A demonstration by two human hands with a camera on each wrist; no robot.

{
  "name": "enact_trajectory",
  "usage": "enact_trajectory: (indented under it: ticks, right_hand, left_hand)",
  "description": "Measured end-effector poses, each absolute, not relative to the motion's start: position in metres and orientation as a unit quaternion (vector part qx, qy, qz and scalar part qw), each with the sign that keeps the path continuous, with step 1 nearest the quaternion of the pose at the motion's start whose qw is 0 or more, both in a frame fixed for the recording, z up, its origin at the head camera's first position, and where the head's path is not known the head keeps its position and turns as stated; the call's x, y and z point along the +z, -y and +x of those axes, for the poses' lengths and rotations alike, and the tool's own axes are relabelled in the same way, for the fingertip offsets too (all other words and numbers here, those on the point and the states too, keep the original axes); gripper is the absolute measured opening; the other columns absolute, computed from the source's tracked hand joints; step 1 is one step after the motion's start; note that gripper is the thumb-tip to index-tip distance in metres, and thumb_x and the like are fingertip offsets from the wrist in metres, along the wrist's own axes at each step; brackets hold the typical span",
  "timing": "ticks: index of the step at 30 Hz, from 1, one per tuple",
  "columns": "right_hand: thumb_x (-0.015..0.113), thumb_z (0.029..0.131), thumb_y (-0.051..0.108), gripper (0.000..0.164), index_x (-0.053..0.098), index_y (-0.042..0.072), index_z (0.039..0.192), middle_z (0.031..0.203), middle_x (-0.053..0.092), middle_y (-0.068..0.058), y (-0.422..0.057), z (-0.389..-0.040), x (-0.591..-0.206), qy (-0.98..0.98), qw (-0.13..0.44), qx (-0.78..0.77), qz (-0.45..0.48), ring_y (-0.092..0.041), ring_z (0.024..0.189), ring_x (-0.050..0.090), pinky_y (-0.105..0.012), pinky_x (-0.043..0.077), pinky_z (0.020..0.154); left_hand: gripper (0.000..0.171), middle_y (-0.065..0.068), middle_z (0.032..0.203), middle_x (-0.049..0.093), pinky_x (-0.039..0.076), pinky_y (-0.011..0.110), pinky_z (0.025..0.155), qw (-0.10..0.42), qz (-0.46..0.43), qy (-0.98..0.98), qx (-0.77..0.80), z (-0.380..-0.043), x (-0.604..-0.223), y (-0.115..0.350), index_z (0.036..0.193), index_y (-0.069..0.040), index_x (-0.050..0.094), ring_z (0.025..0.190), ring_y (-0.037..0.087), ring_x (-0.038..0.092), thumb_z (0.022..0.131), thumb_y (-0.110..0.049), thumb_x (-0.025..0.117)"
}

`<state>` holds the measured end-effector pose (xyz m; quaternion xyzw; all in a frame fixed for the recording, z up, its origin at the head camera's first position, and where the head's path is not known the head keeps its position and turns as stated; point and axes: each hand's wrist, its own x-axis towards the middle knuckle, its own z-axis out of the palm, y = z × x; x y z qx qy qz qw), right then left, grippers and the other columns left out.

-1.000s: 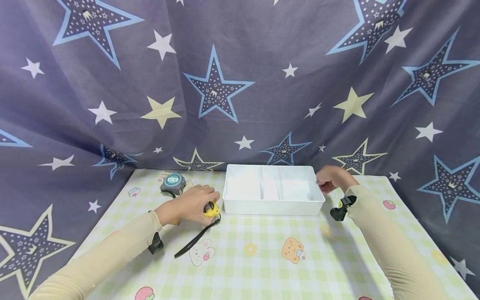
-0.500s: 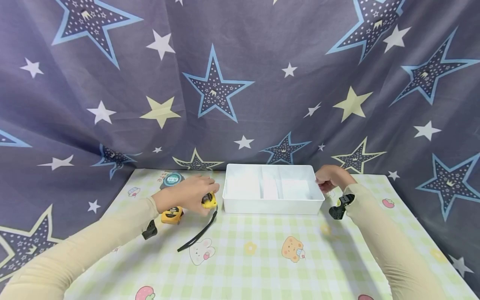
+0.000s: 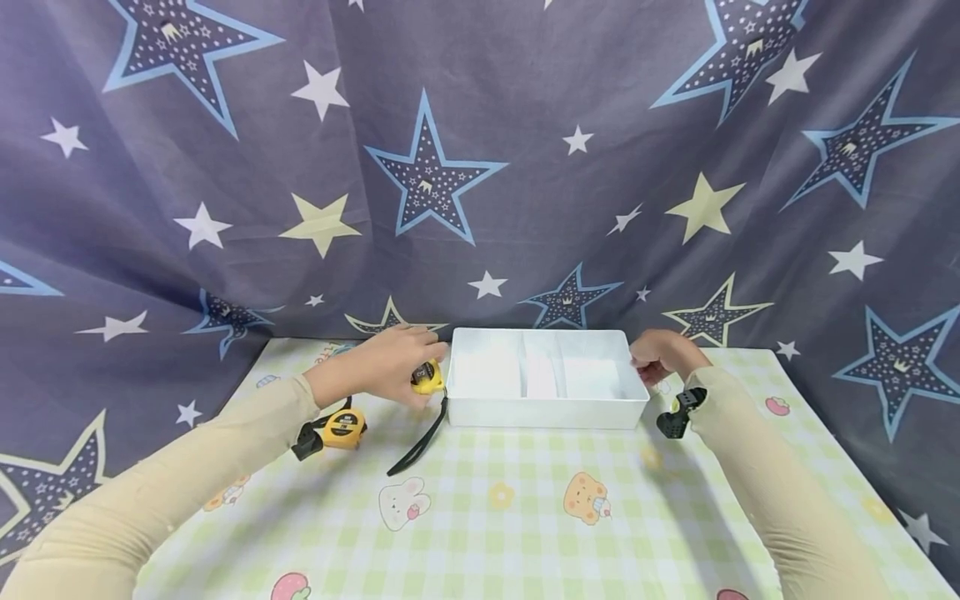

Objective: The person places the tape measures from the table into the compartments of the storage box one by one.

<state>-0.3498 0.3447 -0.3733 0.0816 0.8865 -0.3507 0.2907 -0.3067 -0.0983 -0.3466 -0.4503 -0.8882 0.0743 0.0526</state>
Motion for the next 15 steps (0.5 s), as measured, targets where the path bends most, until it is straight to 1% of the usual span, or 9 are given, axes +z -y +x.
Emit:
enact_trajectory:
  ticks: [3,5,9,15]
  right_hand:
    - [0.043,0.098,0.0,0.01,0.046,0.001,0.088,0.072,0.048,-0.001,-0.343,-0.35,-0.373,-0.887,0.291,-0.348,0.086,-0.012,0.065,0.055,-0.028,0.058,0.068]
    - [0.043,0.098,0.0,0.011,0.045,0.002,0.087,0.072,0.048,-0.001,-0.342,-0.35,-0.373,-0.887,0.291,-0.347,0.087,-0.012,0.065,0.055,-0.028,0.058,0.068]
    - [0.043,0.098,0.0,0.014,0.046,0.003,0.086,0.072,0.049,-0.002,-0.343,-0.352,-0.374,-0.889,0.291,-0.342,0.091,-0.012,0.065,0.054,-0.028,0.057,0.067]
    - [0.042,0.097,-0.001,0.014,0.044,0.004,0.084,0.07,0.048,-0.001,-0.344,-0.352,-0.376,-0.893,0.283,-0.337,0.091,-0.012,0.064,0.054,-0.027,0.058,0.065]
  left_hand:
    - [0.061,0.001,0.102,0.062,0.049,0.043,0.084,0.068,-0.451,0.887,0.076,-0.306,-0.342,0.097,0.121,-0.015,0.061,0.092,0.02,0.054,0.071,-0.047,0.074]
    - [0.062,0.001,0.102,0.062,0.048,0.041,0.082,0.076,-0.45,0.886,0.081,-0.307,-0.338,0.096,0.122,-0.014,0.061,0.091,0.02,0.053,0.071,-0.047,0.074]
    - [0.06,0.0,0.099,0.061,0.047,0.04,0.08,0.087,-0.454,0.882,0.088,-0.307,-0.329,0.093,0.12,-0.015,0.06,0.089,0.02,0.051,0.071,-0.047,0.074]
    - [0.06,0.001,0.102,0.063,0.05,0.04,0.082,0.089,-0.462,0.876,0.105,-0.306,-0.306,0.086,0.12,-0.014,0.061,0.091,0.02,0.054,0.072,-0.047,0.074]
